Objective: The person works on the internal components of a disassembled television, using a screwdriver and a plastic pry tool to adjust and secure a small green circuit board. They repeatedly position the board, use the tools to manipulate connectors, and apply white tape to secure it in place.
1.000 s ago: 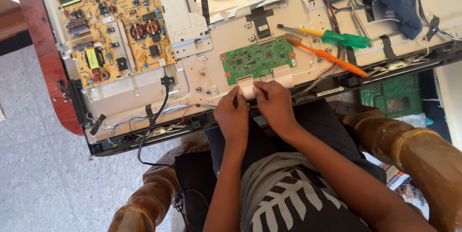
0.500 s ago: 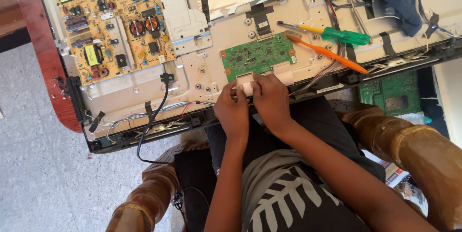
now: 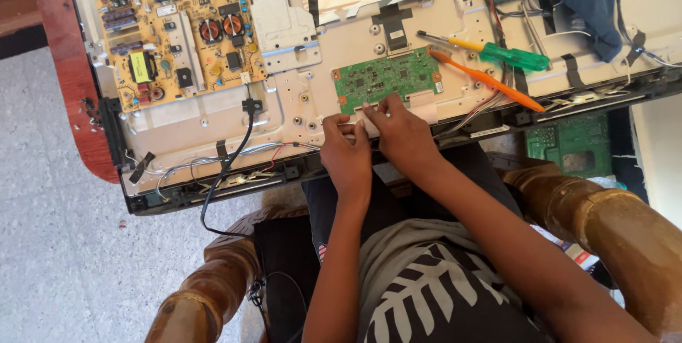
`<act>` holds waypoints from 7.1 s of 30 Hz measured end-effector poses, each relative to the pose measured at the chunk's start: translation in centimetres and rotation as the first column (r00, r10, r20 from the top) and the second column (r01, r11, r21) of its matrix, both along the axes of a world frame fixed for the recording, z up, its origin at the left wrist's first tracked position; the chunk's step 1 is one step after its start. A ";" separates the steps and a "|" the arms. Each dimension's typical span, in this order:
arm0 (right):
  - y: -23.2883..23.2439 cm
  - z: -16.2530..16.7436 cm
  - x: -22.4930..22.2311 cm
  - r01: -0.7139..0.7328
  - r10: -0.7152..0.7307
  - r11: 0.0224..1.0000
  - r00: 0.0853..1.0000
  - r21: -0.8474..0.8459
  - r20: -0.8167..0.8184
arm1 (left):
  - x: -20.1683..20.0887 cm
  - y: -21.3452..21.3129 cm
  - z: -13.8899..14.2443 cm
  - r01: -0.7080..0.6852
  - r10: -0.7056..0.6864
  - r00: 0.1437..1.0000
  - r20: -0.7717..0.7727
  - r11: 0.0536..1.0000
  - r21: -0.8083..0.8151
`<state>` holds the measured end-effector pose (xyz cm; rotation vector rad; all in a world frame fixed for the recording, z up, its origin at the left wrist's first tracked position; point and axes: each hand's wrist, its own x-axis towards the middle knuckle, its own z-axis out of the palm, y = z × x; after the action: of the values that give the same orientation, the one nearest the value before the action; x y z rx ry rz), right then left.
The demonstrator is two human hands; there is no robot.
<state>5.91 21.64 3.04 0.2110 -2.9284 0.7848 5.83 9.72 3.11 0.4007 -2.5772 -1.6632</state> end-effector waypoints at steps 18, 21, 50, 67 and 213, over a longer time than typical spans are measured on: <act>3.5 0.9 2.0 -0.106 0.047 0.940 0.982 -0.324 -0.182 | 0.2 -0.8 -0.8 0.007 -0.029 0.972 -0.233 0.995 -0.095; 7.0 -0.8 2.7 0.316 -0.414 0.862 0.890 -0.396 -0.192 | 0.5 0.7 -1.3 -0.016 -0.012 0.968 -0.251 0.994 -0.111; 7.7 -3.5 1.3 0.418 -0.387 0.787 0.907 -0.453 0.165 | -5.2 5.5 -1.0 0.388 -0.539 0.822 -0.184 0.766 -0.512; 6.9 -2.0 1.5 0.383 -0.392 0.815 0.917 -0.436 0.073 | -8.4 5.6 -2.8 0.288 -0.960 0.270 0.070 0.011 -0.958; 8.5 1.9 1.1 -0.054 -0.034 0.946 0.964 0.319 0.262 | -5.6 -6.0 -2.6 0.450 -0.633 0.748 -0.201 0.706 -0.547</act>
<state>7.02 30.12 4.97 0.1559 -3.3016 0.3473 0.26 3.69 0.53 -0.7324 -2.7878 -0.9685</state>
